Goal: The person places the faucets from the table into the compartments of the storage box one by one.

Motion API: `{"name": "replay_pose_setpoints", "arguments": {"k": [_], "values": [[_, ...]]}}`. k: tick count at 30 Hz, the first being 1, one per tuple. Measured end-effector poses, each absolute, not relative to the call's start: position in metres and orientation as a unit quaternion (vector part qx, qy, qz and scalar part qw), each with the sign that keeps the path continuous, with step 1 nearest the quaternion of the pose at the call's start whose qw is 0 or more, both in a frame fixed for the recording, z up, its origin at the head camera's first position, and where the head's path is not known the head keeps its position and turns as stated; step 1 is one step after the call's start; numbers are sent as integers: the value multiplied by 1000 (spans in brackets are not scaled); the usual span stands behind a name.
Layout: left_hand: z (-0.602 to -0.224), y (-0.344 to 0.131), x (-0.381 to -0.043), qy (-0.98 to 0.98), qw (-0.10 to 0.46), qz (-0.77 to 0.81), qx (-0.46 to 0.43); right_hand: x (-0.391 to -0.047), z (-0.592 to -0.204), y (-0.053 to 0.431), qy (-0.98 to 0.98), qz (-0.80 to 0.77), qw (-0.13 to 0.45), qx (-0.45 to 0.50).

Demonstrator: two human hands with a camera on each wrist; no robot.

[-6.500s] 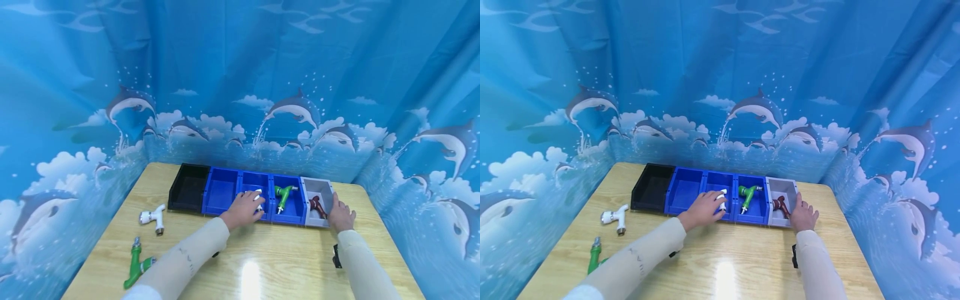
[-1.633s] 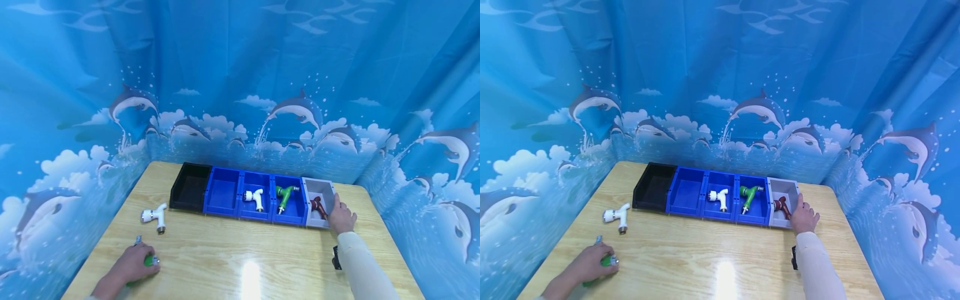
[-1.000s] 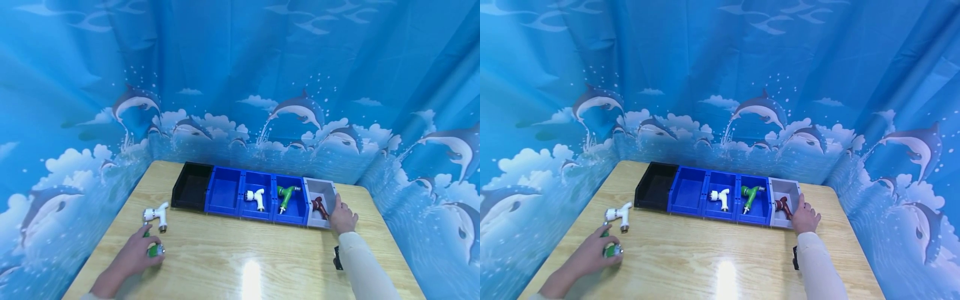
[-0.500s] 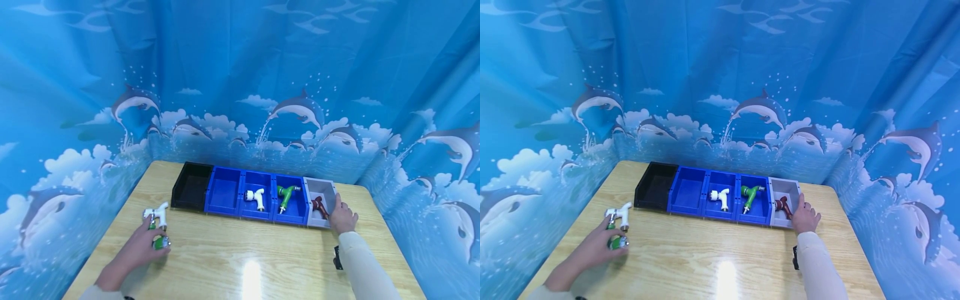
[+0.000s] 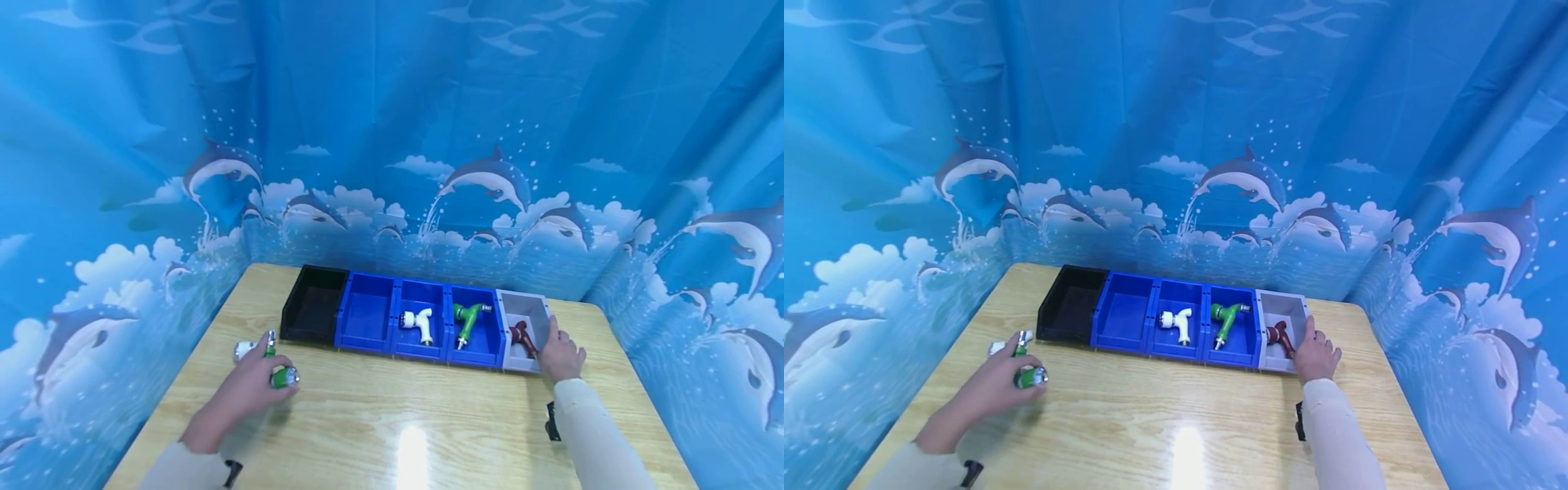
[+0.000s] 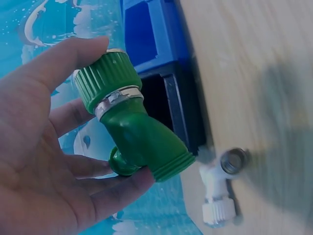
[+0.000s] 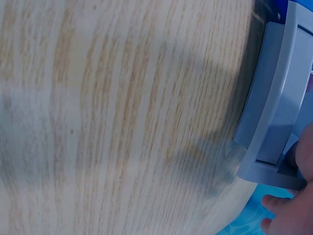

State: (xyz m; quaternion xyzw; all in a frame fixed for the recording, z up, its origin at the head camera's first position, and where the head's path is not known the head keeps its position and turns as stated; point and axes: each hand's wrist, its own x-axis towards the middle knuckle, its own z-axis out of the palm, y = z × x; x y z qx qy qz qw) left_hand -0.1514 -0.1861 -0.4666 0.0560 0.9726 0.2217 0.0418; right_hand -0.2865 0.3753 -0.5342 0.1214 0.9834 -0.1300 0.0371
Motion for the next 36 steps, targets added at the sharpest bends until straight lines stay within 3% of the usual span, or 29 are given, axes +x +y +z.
{"name": "replay_pose_setpoints", "arguments": {"k": [29, 36], "values": [[-444, -120, -197, 971, 53, 226, 63, -294, -528, 382, 995, -70, -6, 64], [-445, -111, -205, 968, 57, 230, 76, -295, -529, 388, 990, -109, 22, 89]]}}
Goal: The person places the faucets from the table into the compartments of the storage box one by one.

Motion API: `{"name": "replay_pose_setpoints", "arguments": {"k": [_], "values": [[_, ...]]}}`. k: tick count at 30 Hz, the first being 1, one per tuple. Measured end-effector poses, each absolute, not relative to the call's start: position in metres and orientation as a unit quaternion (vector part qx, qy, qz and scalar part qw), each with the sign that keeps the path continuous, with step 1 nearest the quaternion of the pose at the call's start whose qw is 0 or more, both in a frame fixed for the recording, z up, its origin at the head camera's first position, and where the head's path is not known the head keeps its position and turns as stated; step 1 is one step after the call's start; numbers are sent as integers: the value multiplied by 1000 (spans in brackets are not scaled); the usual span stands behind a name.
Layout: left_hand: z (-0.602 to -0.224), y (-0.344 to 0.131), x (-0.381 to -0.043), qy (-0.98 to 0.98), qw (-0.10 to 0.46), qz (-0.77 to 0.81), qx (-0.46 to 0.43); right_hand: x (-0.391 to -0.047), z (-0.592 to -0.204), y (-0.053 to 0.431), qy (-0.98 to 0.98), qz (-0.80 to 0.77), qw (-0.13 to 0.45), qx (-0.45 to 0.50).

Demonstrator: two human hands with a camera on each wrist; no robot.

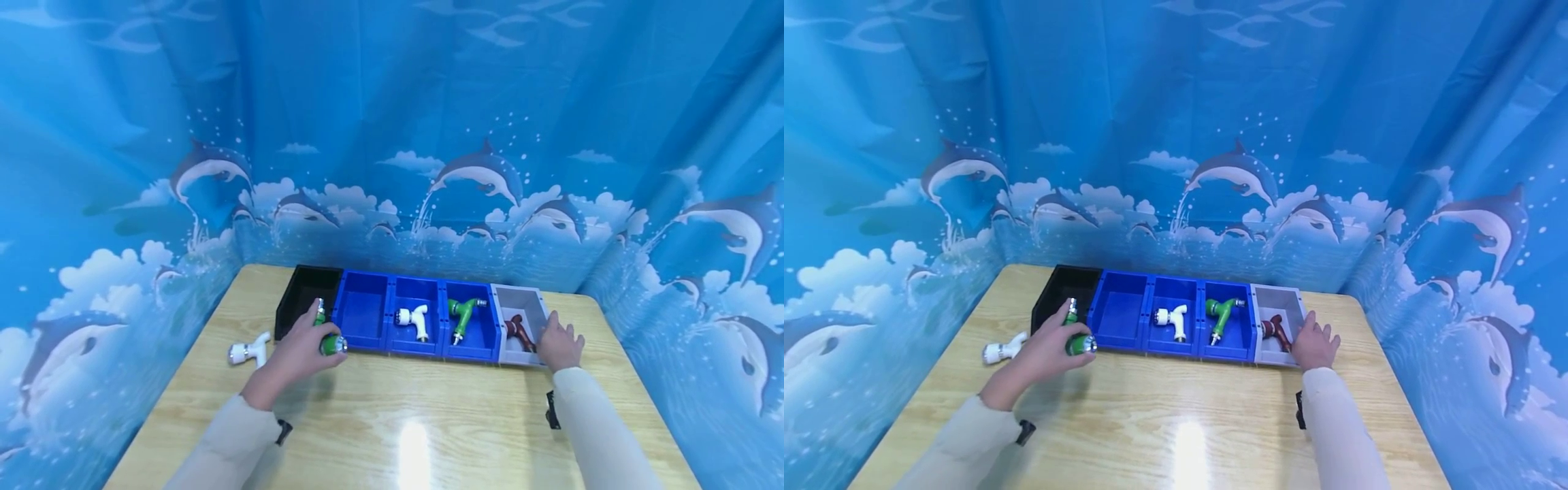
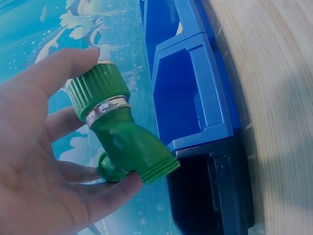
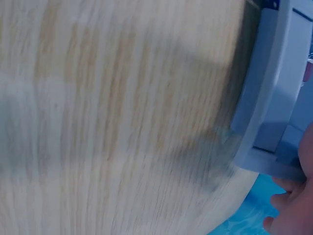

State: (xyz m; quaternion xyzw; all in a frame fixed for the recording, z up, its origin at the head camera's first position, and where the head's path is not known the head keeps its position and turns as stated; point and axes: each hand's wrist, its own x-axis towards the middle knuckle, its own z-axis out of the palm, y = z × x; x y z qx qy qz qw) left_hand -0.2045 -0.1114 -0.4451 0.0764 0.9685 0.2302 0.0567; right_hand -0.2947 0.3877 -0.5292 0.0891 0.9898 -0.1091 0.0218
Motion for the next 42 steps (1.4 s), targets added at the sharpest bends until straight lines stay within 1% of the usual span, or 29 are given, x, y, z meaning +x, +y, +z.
{"name": "replay_pose_setpoints", "arguments": {"k": [6, 8, 15, 23, 30, 36, 42], "values": [[-450, -101, -217, 965, 45, 233, 111, -289, -530, 390, 979, -143, 60, 135], [-453, -96, -223, 964, 42, 234, 118, -287, -531, 391, 977, -143, 64, 146], [-456, -84, -246, 962, 38, 243, 118, -291, -532, 393, 980, -155, 24, 123], [-464, -73, -272, 963, 33, 230, 138, -295, -533, 393, 980, -166, 28, 107], [-478, -63, -285, 965, 41, 234, 111, -296, -533, 389, 978, -171, 43, 114], [-492, -56, -293, 961, 38, 255, 99, -294, -537, 392, 978, -170, 32, 115], [-500, -54, -301, 965, 40, 248, 78, -295, -538, 391, 977, -175, 39, 114]]}}
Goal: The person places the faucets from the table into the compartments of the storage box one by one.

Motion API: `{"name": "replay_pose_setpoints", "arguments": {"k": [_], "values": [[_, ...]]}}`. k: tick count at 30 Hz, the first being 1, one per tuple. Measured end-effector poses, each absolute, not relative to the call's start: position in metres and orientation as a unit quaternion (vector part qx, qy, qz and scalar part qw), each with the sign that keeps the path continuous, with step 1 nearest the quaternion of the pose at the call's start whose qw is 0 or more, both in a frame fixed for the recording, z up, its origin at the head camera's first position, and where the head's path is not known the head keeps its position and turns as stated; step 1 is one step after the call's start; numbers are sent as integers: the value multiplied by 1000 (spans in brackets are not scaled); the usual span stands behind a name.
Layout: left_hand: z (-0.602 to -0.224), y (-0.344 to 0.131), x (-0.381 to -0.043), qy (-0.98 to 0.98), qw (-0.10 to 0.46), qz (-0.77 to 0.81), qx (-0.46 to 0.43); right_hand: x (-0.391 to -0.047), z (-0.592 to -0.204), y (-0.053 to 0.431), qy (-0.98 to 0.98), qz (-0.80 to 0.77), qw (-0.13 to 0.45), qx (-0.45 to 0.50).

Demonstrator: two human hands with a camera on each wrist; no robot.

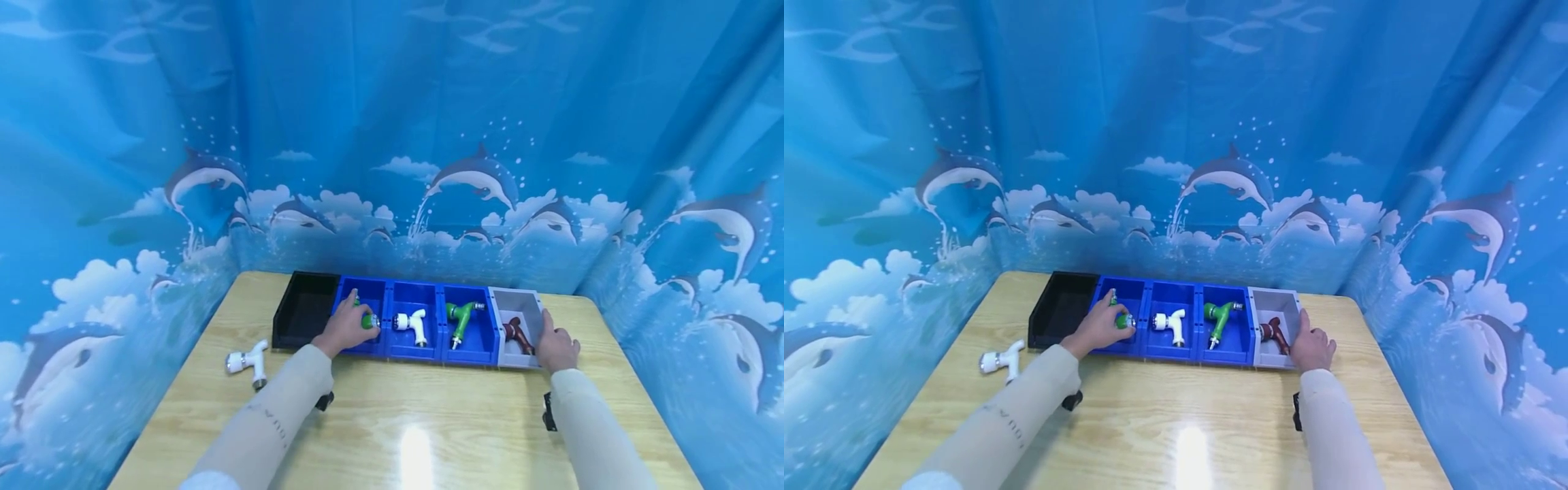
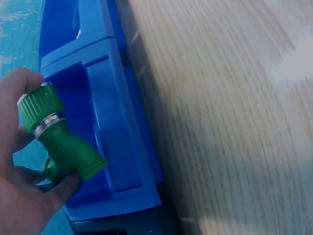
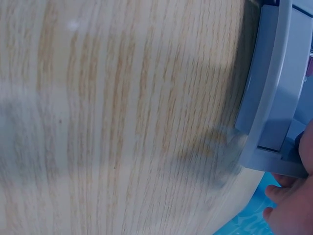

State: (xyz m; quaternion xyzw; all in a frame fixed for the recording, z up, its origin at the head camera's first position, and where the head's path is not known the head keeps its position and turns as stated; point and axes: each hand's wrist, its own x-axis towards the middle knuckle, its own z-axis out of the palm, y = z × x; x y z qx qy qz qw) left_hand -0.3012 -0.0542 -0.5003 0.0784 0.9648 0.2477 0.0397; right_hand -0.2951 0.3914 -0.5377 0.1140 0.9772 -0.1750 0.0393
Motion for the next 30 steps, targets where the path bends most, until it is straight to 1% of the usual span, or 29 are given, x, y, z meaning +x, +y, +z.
{"name": "replay_pose_setpoints", "arguments": {"k": [5, 9, 15, 21, 30], "values": [[-502, -52, -308, 967, 37, 241, 78, -296, -537, 392, 977, -175, 32, 118], [-501, -51, -312, 968, 43, 233, 76, -297, -537, 393, 977, -174, 38, 119], [-502, -50, -313, 965, 48, 242, 86, -299, -538, 393, 977, -168, 41, 122], [-507, -52, -312, 971, 59, 219, 79, -299, -540, 392, 977, -168, 43, 126], [-516, -51, -314, 977, 65, 188, 71, -297, -542, 389, 977, -168, 27, 125]]}}
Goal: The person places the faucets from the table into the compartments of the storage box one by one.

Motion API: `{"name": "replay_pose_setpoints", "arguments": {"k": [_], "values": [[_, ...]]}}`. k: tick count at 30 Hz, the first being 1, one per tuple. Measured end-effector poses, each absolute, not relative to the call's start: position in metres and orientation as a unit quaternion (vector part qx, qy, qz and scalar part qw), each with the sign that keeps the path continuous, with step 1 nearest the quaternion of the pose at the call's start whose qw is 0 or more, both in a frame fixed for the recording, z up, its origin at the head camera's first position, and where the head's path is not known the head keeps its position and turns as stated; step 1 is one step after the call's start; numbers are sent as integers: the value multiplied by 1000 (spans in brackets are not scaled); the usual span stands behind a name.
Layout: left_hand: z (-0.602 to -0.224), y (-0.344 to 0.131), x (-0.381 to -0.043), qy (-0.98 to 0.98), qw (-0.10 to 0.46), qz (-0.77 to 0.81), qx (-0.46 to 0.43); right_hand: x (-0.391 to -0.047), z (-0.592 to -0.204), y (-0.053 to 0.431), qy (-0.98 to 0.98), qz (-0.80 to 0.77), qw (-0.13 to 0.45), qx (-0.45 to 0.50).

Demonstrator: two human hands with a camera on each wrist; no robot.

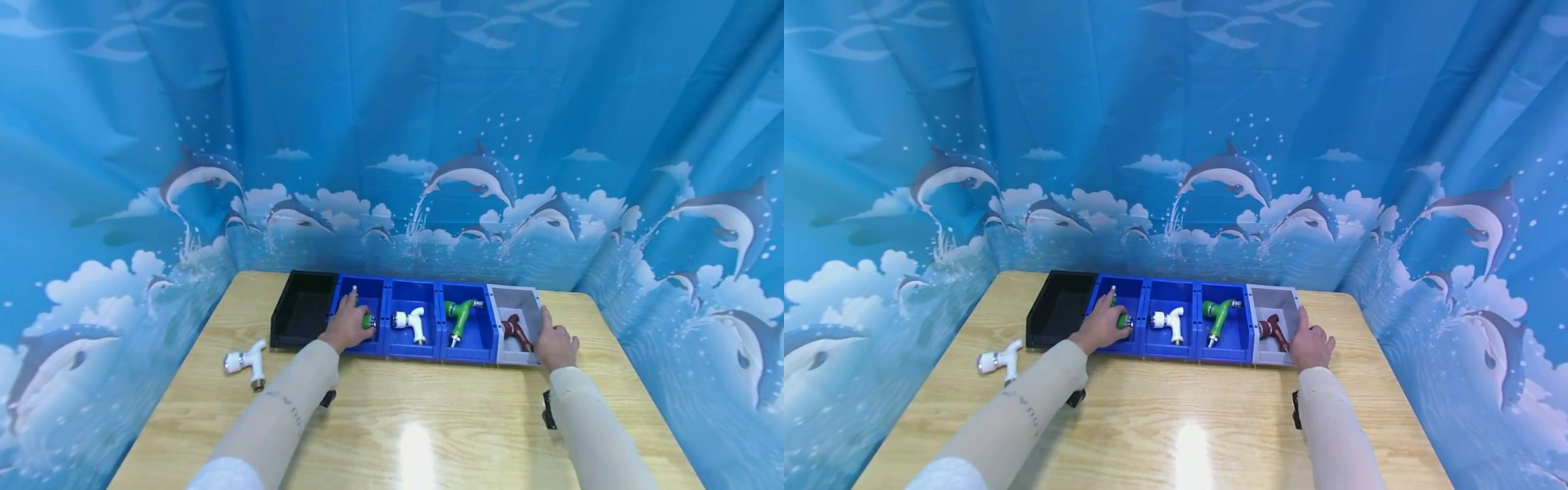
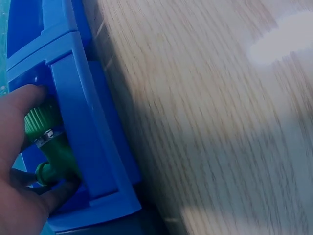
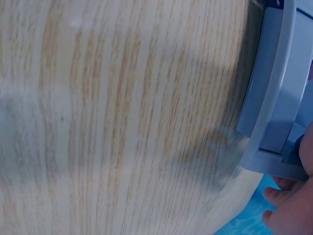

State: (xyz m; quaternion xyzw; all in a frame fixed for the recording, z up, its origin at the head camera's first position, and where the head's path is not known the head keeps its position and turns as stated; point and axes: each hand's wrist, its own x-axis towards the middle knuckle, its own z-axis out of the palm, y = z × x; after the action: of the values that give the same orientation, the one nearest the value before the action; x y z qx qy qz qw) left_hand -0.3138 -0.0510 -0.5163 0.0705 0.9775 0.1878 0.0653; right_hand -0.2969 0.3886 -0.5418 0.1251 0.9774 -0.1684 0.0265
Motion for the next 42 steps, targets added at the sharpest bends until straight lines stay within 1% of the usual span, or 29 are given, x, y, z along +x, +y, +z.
{"name": "replay_pose_setpoints", "arguments": {"k": [12, 23, 34, 42], "values": [[-526, -46, -313, 983, 71, 156, 65, -296, -542, 390, 979, -160, 20, 120], [-528, -40, -312, 985, 96, 140, 34, -296, -541, 387, 980, -154, 24, 123], [-531, -40, -313, 986, 89, 139, 27, -298, -538, 384, 976, -166, 33, 137], [-536, -41, -311, 986, 75, 143, 43, -296, -539, 385, 977, -162, 37, 133]]}}
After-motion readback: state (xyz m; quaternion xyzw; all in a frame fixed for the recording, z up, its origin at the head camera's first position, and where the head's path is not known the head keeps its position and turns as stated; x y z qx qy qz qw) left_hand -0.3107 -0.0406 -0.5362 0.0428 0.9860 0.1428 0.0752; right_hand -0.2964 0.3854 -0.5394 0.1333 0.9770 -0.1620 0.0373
